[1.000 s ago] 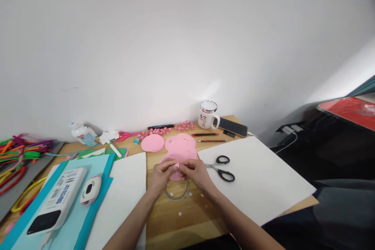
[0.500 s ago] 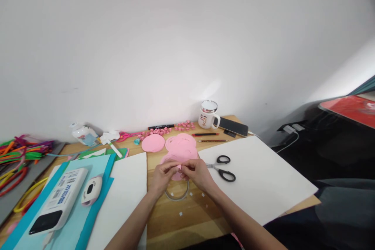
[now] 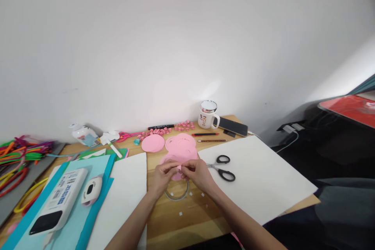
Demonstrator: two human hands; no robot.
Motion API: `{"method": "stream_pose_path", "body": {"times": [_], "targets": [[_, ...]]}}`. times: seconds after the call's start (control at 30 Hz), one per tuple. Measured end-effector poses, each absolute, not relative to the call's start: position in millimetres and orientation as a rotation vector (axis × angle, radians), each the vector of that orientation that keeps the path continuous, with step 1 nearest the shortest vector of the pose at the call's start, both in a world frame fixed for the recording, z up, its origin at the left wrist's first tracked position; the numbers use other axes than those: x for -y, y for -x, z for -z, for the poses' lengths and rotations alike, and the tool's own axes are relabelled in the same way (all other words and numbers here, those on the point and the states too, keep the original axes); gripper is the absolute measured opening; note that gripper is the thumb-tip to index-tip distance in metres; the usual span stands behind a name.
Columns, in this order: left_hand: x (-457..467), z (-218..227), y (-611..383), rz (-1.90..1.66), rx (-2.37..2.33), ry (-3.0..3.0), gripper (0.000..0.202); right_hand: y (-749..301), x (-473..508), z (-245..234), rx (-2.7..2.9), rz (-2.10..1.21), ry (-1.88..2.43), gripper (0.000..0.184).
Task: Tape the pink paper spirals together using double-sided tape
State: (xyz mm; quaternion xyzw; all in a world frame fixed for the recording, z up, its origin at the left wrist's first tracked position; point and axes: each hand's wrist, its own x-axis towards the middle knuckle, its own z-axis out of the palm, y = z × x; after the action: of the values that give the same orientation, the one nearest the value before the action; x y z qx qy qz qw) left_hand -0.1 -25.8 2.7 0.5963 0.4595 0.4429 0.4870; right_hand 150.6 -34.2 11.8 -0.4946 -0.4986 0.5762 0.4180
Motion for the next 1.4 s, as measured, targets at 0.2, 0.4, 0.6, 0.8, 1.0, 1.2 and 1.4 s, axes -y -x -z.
{"method": "stream_pose_path", "body": {"times": [0.2,0.4,0.6,0.8,1.0,1.2,1.4], "targets": [[29,-11,-4,-1.075,-1.141,-1.515,0.011,-150,35,-7,1.266,-1.432,1.216,0.018],[30,-12,-6,-1.105,-1.136,-1.509,0.009,-153,34,-13,1.197,-1.561,1.178,0.021],[27,-4,0,-1.029,-1.085,-1.472,0.010,-160,33,-21,1.148,-1.712,1.123,0.029],[27,2,-2,-1.059,-1.047,-1.241,0.015,-159,34,-24,1.138,-1.694,1.142,0.029],[26,1,-3,-1.151,-0.884,-0.903,0.018,-158,34,-27,1.177,-1.563,1.190,0.024],[22,-1,1,-1.143,-0.734,-0.654,0.022,-160,37,-24,1.596,-1.253,1.235,0.028],[24,-2,2,-1.064,-0.679,-0.659,0.018,-154,36,-14,1.740,-0.891,1.063,0.005]]}}
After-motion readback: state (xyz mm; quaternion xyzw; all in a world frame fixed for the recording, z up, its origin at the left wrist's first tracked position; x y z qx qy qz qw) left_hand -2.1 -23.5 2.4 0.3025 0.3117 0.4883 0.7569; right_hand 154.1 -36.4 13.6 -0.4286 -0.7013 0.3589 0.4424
